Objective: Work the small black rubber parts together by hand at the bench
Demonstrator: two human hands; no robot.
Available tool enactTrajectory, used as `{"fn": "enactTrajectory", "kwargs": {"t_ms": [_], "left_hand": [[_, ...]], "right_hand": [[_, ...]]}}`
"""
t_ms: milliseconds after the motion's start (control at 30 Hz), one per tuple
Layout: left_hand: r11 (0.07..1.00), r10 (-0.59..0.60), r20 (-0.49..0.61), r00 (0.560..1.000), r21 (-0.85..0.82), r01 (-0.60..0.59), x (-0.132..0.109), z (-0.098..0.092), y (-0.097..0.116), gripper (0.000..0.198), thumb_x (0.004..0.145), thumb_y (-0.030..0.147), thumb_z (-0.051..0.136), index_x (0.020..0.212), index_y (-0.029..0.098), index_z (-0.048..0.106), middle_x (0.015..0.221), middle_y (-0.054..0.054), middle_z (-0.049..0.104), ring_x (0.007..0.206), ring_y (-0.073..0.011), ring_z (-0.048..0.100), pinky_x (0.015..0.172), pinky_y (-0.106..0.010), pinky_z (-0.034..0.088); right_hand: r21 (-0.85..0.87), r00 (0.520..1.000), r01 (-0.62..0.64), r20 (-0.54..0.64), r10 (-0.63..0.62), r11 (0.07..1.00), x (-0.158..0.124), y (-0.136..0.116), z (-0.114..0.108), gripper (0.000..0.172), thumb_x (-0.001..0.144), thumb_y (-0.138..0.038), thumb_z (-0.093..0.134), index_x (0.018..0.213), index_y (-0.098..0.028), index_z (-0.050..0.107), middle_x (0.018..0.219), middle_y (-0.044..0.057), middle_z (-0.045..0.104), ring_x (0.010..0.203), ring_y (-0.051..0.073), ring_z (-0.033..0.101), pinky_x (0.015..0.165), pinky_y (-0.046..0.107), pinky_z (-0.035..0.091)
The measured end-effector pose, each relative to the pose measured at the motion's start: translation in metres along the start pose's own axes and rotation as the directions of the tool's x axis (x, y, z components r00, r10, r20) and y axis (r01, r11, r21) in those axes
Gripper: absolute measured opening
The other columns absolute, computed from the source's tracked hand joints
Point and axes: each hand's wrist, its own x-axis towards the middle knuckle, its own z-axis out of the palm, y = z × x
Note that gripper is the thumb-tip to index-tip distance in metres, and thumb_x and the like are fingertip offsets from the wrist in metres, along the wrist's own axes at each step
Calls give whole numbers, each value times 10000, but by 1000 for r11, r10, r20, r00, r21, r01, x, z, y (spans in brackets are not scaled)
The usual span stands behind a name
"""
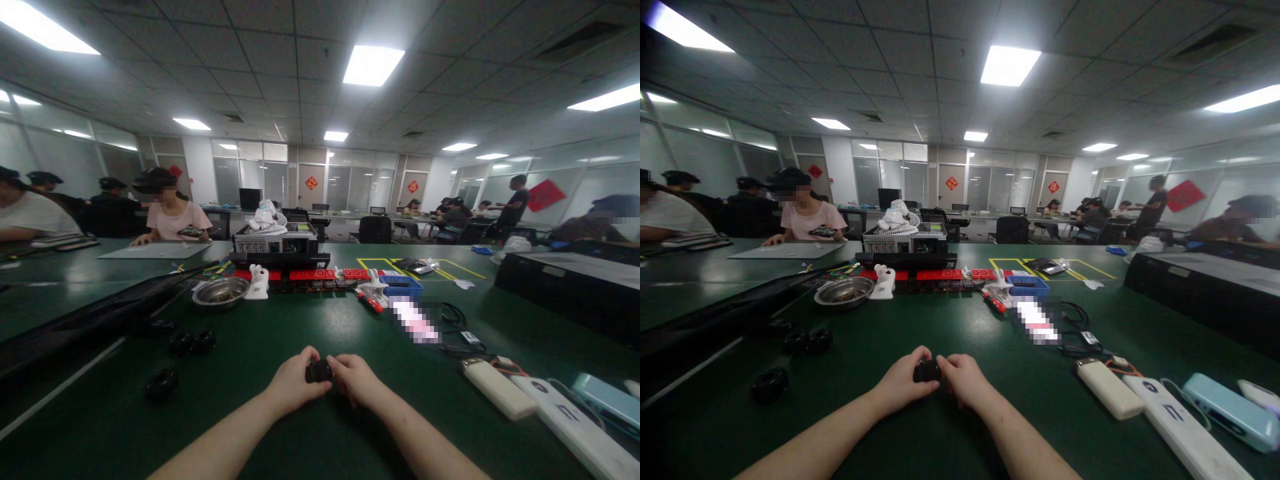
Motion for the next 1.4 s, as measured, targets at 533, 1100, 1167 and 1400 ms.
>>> {"fn": "enactTrajectory", "kwargs": {"t_ms": [533, 1100, 1167, 1400], "left_hand": [[975, 115, 0, 993, -190, -113, 6, -2, -5, 410, 769, 490, 352, 792, 147, 576, 736, -16, 582, 686, -148, 514, 609, -221, 368], [995, 82, -2, 997, -63, -82, 4, -1, -5, 380, 618, 490, 561, 879, 215, 589, 814, -9, 613, 752, -181, 535, 652, -240, 376], [984, 96, -1, 995, -152, -95, 6, -1, -8, 384, 703, 502, 452, 867, 185, 594, 793, -18, 612, 719, -168, 535, 631, -233, 375], [968, 64, -103, 993, -236, -86, 6, -1, -7, 363, 712, 481, 449, 758, 147, 581, 672, -8, 572, 630, -146, 504, 565, -221, 362]], "right_hand": [[0, 925, 379, 36, -379, 925, -14, -14, -11, 380, 650, -187, 575, 1030, -165, 555, 873, 51, 603, 797, 166, 539, 711, 292, 440], [118, 994, 104, 24, -108, 988, -2, 0, 0, 235, 708, -368, 501, 725, -134, 487, 512, -24, 514, 416, 86, 483, 405, 207, 403], [35, 967, 255, -18, -255, 966, -8, -6, -1, 187, 664, -279, 570, 784, -144, 521, 631, -5, 555, 540, 101, 515, 497, 220, 423], [-171, 894, 408, -123, -430, 897, -20, -14, 1, 420, 638, -220, 598, 1040, -215, 477, 925, 28, 553, 722, 134, 519, 636, 245, 426]]}}
